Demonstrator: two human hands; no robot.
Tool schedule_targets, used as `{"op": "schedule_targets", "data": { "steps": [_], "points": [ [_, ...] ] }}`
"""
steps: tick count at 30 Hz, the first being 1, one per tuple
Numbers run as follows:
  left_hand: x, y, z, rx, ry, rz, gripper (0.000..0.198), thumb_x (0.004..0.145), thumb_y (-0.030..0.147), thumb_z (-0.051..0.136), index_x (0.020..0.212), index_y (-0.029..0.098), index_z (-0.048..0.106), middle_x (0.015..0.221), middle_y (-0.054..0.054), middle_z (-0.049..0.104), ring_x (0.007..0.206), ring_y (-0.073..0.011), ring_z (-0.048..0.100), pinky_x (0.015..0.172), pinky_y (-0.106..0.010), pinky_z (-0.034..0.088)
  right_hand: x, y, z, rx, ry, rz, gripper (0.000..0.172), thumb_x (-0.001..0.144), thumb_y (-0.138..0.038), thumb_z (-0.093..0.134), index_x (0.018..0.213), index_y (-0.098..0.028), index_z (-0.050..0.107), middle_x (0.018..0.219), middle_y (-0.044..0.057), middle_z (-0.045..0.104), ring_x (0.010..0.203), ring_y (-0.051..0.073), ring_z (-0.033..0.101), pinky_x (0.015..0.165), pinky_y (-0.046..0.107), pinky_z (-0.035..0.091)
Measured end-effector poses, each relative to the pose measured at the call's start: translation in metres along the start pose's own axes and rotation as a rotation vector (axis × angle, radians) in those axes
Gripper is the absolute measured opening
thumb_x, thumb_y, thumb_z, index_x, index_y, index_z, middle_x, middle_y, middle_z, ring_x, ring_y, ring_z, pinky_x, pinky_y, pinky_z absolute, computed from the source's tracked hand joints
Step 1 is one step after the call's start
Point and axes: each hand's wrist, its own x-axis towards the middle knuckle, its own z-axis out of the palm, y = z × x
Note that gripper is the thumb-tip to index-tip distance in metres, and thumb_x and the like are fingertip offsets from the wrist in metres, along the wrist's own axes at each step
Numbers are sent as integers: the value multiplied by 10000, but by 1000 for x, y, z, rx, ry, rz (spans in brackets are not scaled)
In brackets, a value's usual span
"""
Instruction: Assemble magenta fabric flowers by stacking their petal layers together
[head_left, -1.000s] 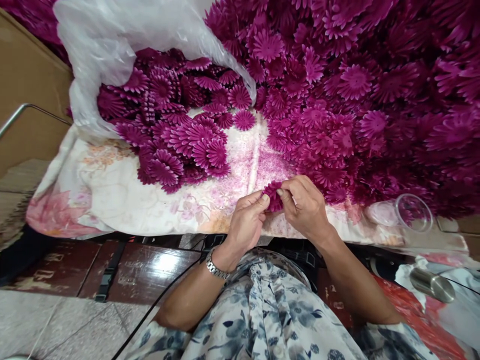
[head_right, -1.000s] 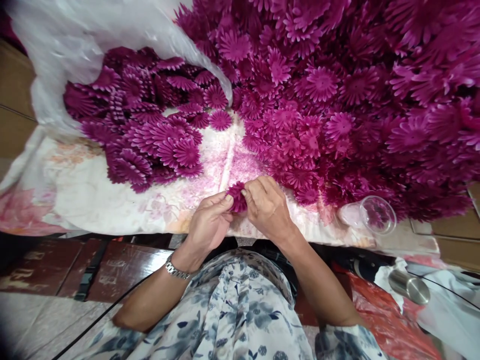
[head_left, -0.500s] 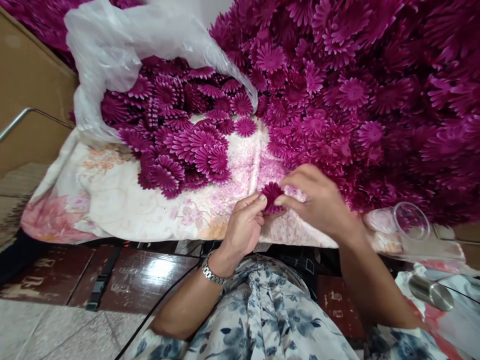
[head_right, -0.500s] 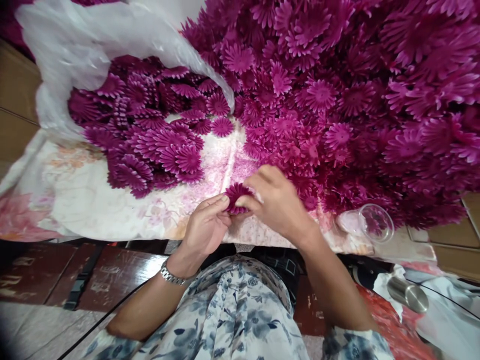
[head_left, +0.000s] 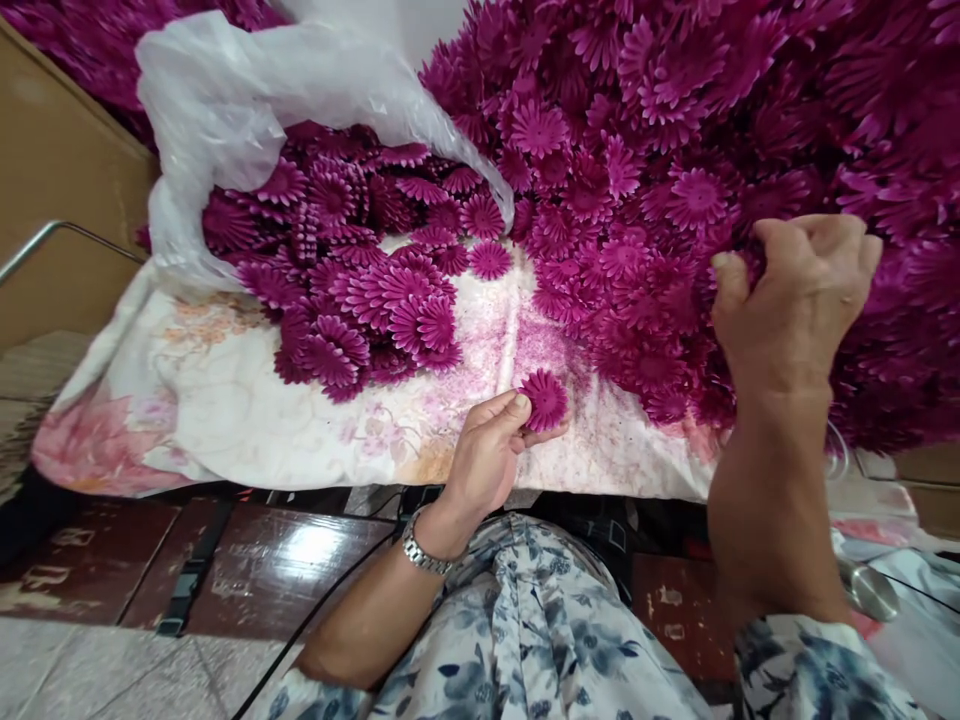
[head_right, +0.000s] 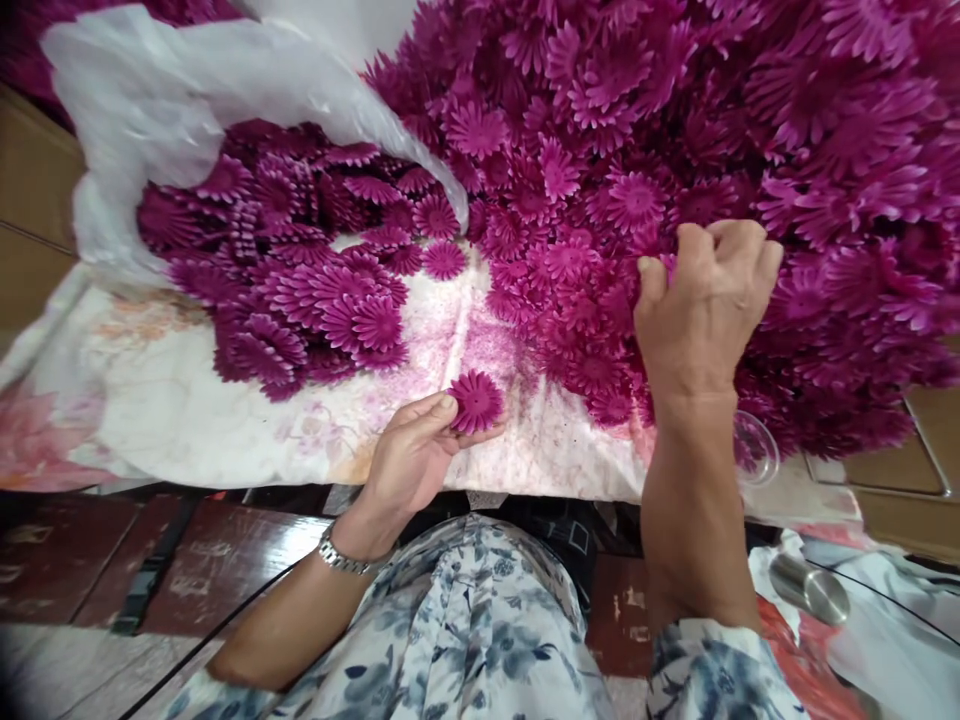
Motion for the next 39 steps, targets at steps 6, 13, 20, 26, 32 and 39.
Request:
{"op": "schedule_targets", "data": {
  "steps": [6, 13, 20, 26, 32, 39],
  "points": [
    [3, -3, 1, -52, 25, -23, 237, 634, 301, 757, 595, 124, 604, 599, 3, 561, 602, -113, 550, 692, -314, 550, -43, -56, 3, 557, -439, -423, 104, 855, -286, 569, 803, -195, 574, 763, 35, 593, 734, 166, 537, 675, 310, 458],
    [4, -7, 1, 28, 62, 27, 305, 638, 359, 762, 554, 133, 575, 539, 24, 509, 517, -82, 491, 561, -220, 492, -70, -74, 21, 557, -355, -446, 196, 896, -160, 448, 722, -191, 534, 654, 23, 535, 657, 151, 481, 634, 282, 421],
    [2, 2, -4, -21, -4, 8, 218, 670, 314, 736, 655, 109, 662, 647, -35, 643, 671, -193, 658, 766, -420, 557, 2, 6, 5, -114, -18, -51, 260, 896, -338, 497, 889, -133, 655, 851, 125, 599, 866, 228, 520, 747, 413, 366],
    [7, 1, -5, -57, -19, -11, 209, 678, 289, 726, 715, 91, 673, 713, -69, 673, 727, -225, 672, 801, -470, 549, -20, -29, 2, 361, -192, -343, 163, 833, -338, 607, 909, -195, 619, 810, 49, 636, 788, 180, 558, 743, 363, 431],
    [5, -5, 1, 6, 7, -12, 273, 621, 346, 773, 614, 123, 615, 568, 11, 566, 609, -136, 594, 715, -367, 574, -74, -81, 25, 608, -440, -478, 197, 904, -208, 465, 720, -192, 532, 667, 15, 553, 651, 142, 488, 655, 293, 421],
    [0, -1, -3, 58, 26, 11, 308, 595, 368, 787, 566, 124, 601, 544, 16, 554, 556, -130, 592, 705, -395, 581, -23, -20, 13, 102, -20, -284, 174, 901, -226, 458, 792, -198, 592, 685, 41, 553, 679, 173, 489, 650, 337, 387]
  ]
}}
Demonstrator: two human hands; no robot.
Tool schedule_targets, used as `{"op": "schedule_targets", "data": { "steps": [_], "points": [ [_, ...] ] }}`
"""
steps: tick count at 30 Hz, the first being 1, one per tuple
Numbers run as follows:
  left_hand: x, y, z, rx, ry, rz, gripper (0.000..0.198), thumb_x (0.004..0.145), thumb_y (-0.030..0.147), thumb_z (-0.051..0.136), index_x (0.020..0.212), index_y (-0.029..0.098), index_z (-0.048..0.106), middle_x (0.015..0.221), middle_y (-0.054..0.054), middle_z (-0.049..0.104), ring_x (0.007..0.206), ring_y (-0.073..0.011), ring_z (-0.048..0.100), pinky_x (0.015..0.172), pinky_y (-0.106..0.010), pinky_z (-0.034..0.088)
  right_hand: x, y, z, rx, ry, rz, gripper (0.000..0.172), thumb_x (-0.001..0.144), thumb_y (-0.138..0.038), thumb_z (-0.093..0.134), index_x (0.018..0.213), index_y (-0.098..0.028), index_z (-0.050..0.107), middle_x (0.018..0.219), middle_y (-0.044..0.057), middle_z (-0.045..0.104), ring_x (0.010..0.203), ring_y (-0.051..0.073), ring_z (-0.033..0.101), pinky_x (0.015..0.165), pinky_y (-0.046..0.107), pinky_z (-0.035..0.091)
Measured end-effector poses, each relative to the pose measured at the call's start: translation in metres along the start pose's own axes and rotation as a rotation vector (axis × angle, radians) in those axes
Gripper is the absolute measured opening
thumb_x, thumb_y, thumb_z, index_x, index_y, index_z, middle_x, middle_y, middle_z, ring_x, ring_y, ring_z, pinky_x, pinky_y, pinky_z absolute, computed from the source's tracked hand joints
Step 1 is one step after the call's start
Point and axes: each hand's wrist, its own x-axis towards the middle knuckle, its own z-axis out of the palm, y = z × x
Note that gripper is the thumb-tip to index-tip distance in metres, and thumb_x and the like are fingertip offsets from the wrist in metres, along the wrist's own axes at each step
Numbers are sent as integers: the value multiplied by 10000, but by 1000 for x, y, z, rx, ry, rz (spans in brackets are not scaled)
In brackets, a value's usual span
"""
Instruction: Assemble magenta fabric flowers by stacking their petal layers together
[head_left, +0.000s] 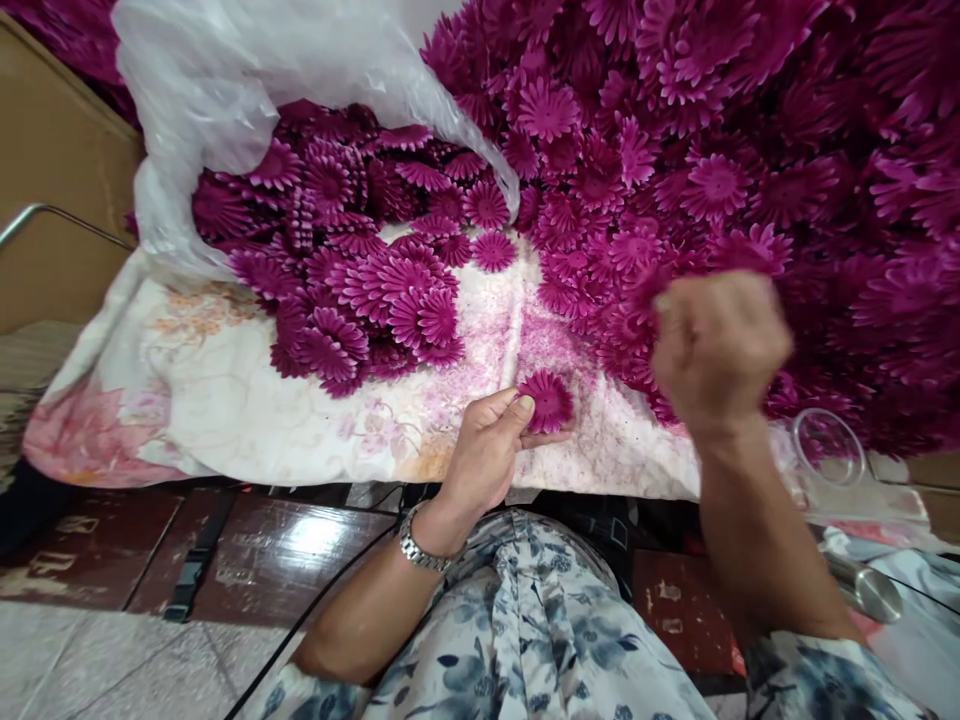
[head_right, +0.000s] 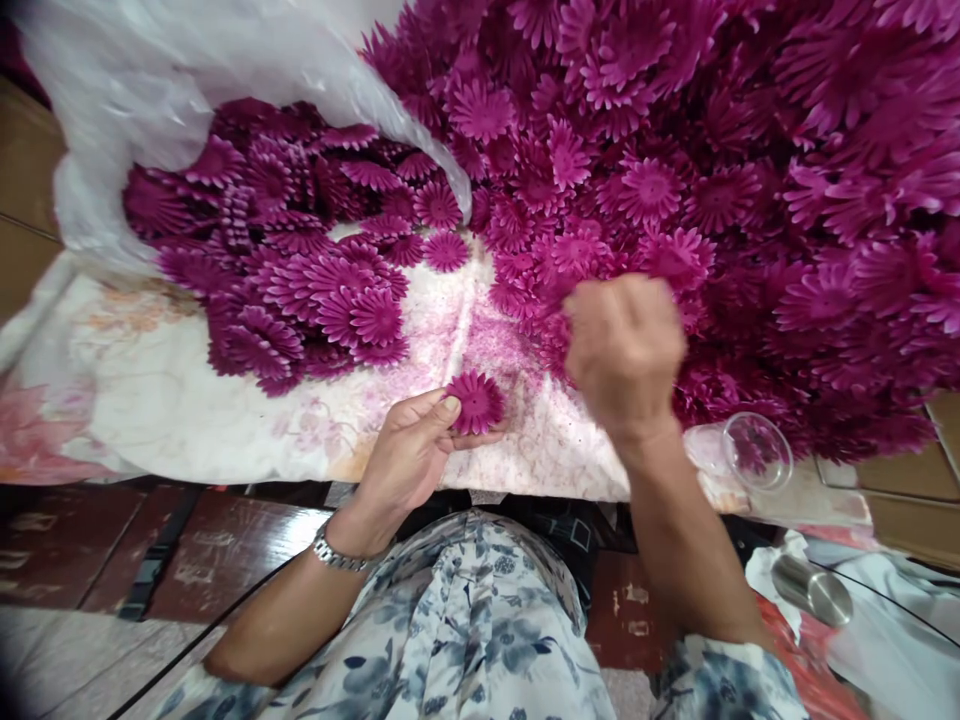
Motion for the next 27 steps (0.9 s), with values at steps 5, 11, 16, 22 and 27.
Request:
{"op": "schedule_targets", "data": {
  "steps": [5, 11, 16, 22, 27],
  "points": [
    [2, 4, -2, -17, -25, -27, 270, 633, 356, 765, 659, 109, 658, 622, -28, 628, 656, -197, 671, 738, -425, 578, 24, 38, -20, -237, 49, 146, 346, 856, -435, 541, 1029, -148, 628, 974, 139, 605, 983, 281, 521, 805, 483, 353],
    [6, 1, 2, -55, -46, -45, 269, 638, 346, 760, 650, 104, 643, 609, -20, 612, 646, -176, 647, 714, -400, 582, -12, -51, -2, 538, -316, -157, 141, 864, -298, 564, 782, -184, 580, 703, 19, 598, 665, 140, 529, 638, 291, 443],
    [4, -2, 1, -3, -19, -8, 295, 630, 361, 767, 600, 113, 611, 595, 10, 577, 615, -129, 600, 703, -360, 585, -29, -73, 15, 660, -310, -140, 157, 869, -204, 543, 715, -175, 529, 636, 7, 543, 624, 130, 485, 622, 270, 423],
    [2, 1, -2, 19, -19, 52, 287, 642, 391, 755, 649, 123, 653, 569, 8, 602, 578, -149, 630, 687, -380, 590, -4, -28, 7, 251, -14, -98, 154, 857, -190, 561, 710, -144, 567, 639, 35, 559, 645, 132, 497, 607, 268, 411],
    [3, 4, -5, -16, -26, 27, 253, 675, 350, 737, 640, 115, 653, 601, 0, 606, 607, -152, 651, 723, -392, 588, 31, 27, -15, -215, -1, 127, 434, 885, -444, 489, 1070, -66, 593, 964, 161, 602, 955, 257, 536, 792, 460, 375]
  ]
}}
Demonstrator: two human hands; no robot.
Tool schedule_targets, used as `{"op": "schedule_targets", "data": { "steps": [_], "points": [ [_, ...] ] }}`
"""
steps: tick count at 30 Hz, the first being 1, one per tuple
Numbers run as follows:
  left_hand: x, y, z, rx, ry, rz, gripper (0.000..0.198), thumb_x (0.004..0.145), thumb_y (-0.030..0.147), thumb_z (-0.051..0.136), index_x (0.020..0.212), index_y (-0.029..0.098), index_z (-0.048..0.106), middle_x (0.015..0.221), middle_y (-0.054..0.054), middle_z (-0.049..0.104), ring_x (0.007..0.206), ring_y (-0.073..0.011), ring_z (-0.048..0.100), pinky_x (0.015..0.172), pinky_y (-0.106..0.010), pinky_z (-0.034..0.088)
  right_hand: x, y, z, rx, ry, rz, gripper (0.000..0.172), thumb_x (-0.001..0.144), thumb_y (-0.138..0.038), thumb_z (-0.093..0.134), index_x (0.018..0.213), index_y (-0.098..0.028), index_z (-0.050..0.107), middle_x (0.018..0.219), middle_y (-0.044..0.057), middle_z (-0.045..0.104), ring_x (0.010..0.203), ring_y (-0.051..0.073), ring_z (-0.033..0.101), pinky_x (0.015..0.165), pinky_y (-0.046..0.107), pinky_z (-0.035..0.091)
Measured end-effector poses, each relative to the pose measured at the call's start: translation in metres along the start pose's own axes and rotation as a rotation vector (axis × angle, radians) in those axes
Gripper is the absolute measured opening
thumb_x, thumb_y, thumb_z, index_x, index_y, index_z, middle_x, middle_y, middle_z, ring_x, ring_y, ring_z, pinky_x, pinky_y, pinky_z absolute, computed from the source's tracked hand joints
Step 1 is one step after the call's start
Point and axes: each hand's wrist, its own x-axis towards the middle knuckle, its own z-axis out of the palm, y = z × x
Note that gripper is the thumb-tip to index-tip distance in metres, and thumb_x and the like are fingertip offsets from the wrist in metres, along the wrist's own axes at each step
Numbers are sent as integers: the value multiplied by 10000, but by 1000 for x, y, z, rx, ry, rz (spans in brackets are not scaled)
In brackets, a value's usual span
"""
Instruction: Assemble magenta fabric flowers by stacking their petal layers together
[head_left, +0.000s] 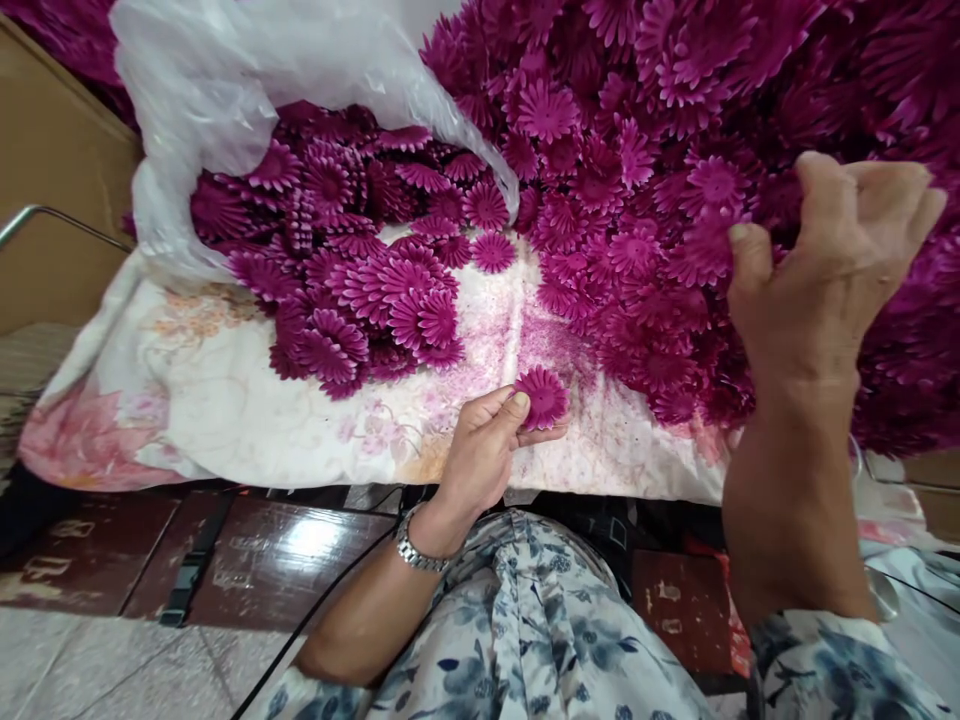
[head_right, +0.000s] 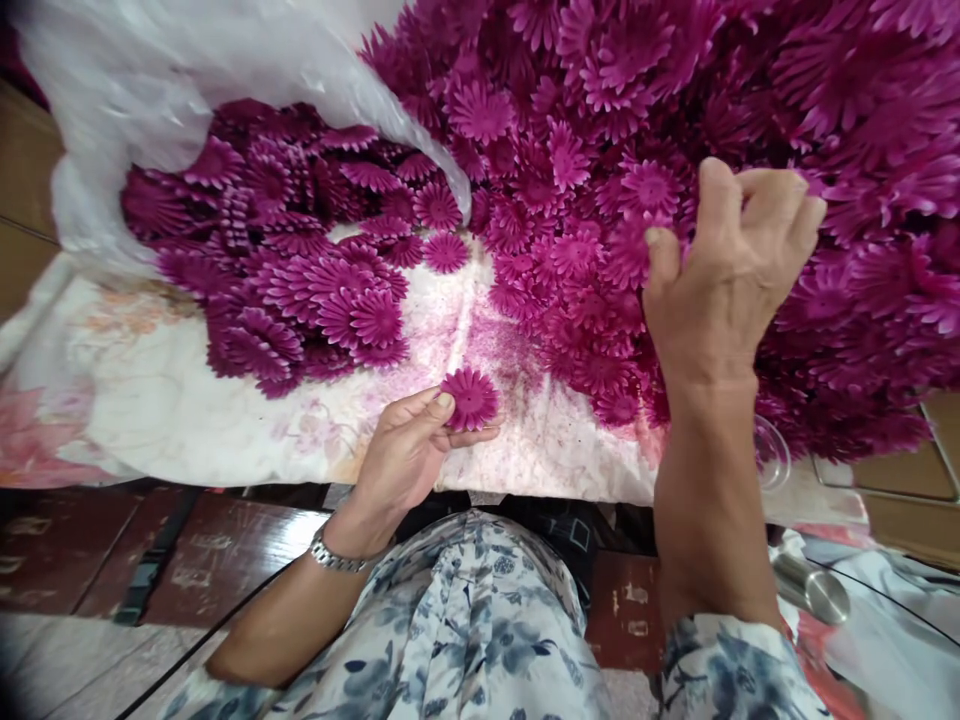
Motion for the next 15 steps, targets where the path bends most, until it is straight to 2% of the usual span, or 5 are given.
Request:
{"op": "schedule_targets", "data": {
  "steps": [2, 3, 6, 9, 15],
  "points": [
    [1, 0, 1, -15, -6, -17, 251, 675, 336, 738, 617, 116, 633, 577, 14, 566, 618, -159, 652, 722, -391, 586, -5, -10, -3, 136, -55, -24, 438, 856, -471, 522, 1060, -90, 597, 965, 146, 604, 991, 260, 527, 828, 466, 368],
    [1, -1, 1, -16, -13, -29, 252, 675, 339, 737, 623, 116, 631, 576, 15, 554, 622, -160, 648, 714, -388, 585, -13, -23, -3, 279, -69, -101, 351, 845, -445, 556, 974, -124, 619, 869, 106, 615, 912, 228, 543, 804, 428, 392],
    [2, -4, 2, -9, -21, -38, 264, 670, 358, 735, 649, 117, 629, 603, 7, 557, 626, -146, 610, 681, -366, 581, -46, -68, 3, 714, -396, -319, 145, 876, -305, 547, 807, -184, 589, 766, 40, 600, 751, 158, 522, 686, 314, 442],
    [3, -7, 2, 20, -7, -19, 301, 649, 378, 747, 602, 123, 595, 590, 14, 535, 596, -120, 551, 642, -327, 568, -68, -93, 12, 795, -406, -361, 207, 902, -227, 490, 709, -178, 546, 683, 27, 560, 662, 142, 485, 647, 289, 437],
    [3, -10, 2, 38, 9, 61, 320, 674, 368, 733, 566, 130, 548, 560, 40, 466, 560, -71, 426, 556, -202, 495, -67, -94, 10, 636, -278, -356, 208, 882, -134, 449, 711, -167, 563, 664, 53, 576, 662, 169, 492, 655, 309, 432]
  ]
}}
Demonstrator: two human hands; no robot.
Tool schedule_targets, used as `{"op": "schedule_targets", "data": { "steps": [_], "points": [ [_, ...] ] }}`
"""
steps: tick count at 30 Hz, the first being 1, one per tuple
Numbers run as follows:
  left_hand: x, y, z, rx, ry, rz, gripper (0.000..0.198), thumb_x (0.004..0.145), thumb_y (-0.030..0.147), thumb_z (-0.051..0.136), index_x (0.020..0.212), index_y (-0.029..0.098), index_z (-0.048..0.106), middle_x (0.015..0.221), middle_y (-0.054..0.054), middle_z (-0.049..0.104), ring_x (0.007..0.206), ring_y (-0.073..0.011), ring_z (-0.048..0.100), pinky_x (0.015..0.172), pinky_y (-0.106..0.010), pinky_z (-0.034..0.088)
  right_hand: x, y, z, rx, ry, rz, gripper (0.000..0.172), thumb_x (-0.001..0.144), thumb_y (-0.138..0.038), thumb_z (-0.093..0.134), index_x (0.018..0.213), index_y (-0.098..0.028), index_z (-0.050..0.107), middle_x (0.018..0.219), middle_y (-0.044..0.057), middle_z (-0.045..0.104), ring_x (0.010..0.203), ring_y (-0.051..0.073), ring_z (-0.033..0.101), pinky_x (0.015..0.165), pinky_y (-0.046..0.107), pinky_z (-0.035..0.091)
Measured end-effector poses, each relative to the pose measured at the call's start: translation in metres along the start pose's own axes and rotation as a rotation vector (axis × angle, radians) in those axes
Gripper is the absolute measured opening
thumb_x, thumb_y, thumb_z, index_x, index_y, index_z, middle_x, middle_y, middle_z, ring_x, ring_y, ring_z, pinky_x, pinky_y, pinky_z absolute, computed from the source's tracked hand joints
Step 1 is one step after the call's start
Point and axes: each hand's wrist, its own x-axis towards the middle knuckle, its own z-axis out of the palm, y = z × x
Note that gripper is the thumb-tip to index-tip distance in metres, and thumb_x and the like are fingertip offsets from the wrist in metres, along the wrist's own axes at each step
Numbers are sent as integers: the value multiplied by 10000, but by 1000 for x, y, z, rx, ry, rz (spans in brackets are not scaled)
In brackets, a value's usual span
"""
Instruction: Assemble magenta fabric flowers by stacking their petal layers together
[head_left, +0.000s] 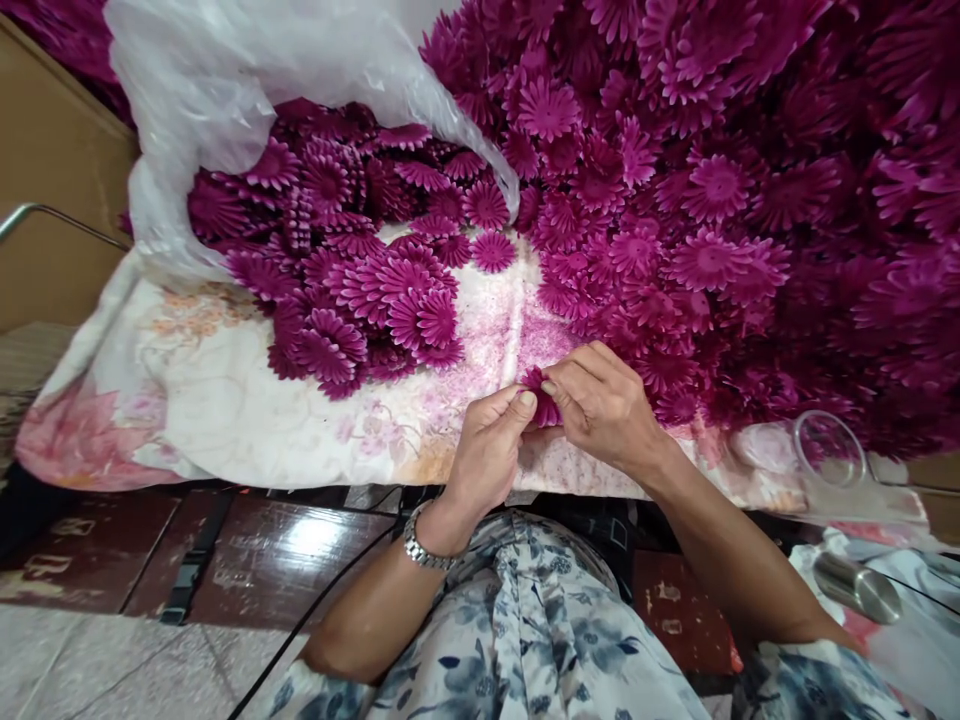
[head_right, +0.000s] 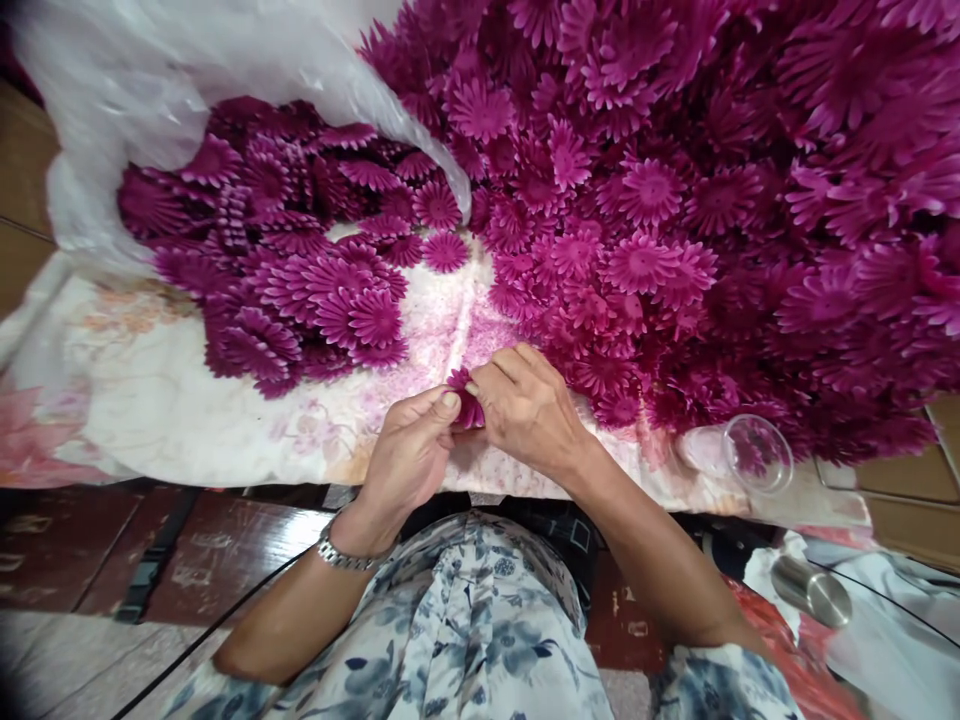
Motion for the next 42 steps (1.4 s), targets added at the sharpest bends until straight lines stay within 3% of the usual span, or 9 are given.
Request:
{"op": "schedule_targets", "data": {
  "steps": [6, 12, 21, 27, 31, 34, 36, 37, 42],
  "points": [
    [0, 1, -6, 54, 39, 57, 289, 707, 373, 701, 595, 137, 579, 581, 32, 483, 569, -81, 428, 543, -204, 453, -4, -9, -5, 53, -34, 77, 195, 884, -251, 506, 1018, -129, 577, 921, 104, 628, 831, 203, 543, 747, 343, 436],
    [0, 1, -9, 261, 21, 69, 333, 730, 415, 666, 572, 138, 570, 555, 32, 468, 559, -90, 424, 564, -221, 436, -9, -6, 1, 65, -27, 75, 210, 884, -212, 490, 694, -169, 568, 675, 43, 577, 676, 163, 485, 661, 317, 403],
    [0, 1, -6, 249, 29, 108, 305, 703, 389, 703, 570, 142, 585, 540, 26, 504, 525, -90, 439, 504, -210, 427, -4, -8, -3, 27, 33, 108, 198, 885, -180, 453, 704, -177, 534, 663, 41, 570, 673, 156, 512, 660, 308, 415],
    [-4, 16, 5, 100, 53, -63, 306, 562, 397, 795, 593, 131, 647, 508, 17, 560, 468, -121, 539, 555, -328, 552, 7, 59, -62, -444, 400, 290, 191, 877, -207, 505, 695, -193, 561, 650, 33, 567, 629, 142, 489, 605, 298, 375],
    [-5, 14, 5, 18, 91, -45, 291, 591, 308, 785, 502, 121, 580, 527, 35, 526, 534, -86, 520, 718, -372, 575, 10, 92, -100, -699, 449, 498, 293, 810, -397, 616, 936, -133, 640, 865, 147, 611, 876, 274, 533, 743, 443, 372],
    [-2, 11, 6, -14, 63, -37, 247, 612, 291, 769, 544, 121, 603, 570, 29, 546, 583, -87, 522, 749, -350, 555, 9, 61, -79, -410, 381, 258, 203, 821, -329, 614, 918, -151, 632, 831, 105, 623, 846, 233, 540, 759, 398, 416],
    [0, 8, 7, -17, 45, -36, 217, 629, 299, 758, 608, 122, 633, 603, 16, 573, 597, -89, 526, 690, -278, 526, 7, 28, -50, 30, 75, 85, 134, 816, -301, 628, 862, -176, 610, 782, 50, 610, 782, 175, 540, 708, 315, 446],
    [0, 7, 7, -19, 40, -38, 217, 634, 302, 755, 620, 123, 634, 597, 15, 570, 588, -85, 515, 646, -243, 500, 6, 14, -35, 182, -48, 66, 115, 828, -289, 613, 843, -177, 595, 777, 40, 598, 775, 163, 535, 692, 295, 449],
    [-1, 9, 5, 21, 31, -67, 274, 623, 343, 761, 594, 113, 616, 548, 17, 516, 545, -79, 446, 534, -199, 382, 0, -4, -7, 452, -77, 132, 134, 834, -254, 607, 758, -174, 531, 684, -2, 530, 669, 120, 497, 622, 248, 424]
  ]
}}
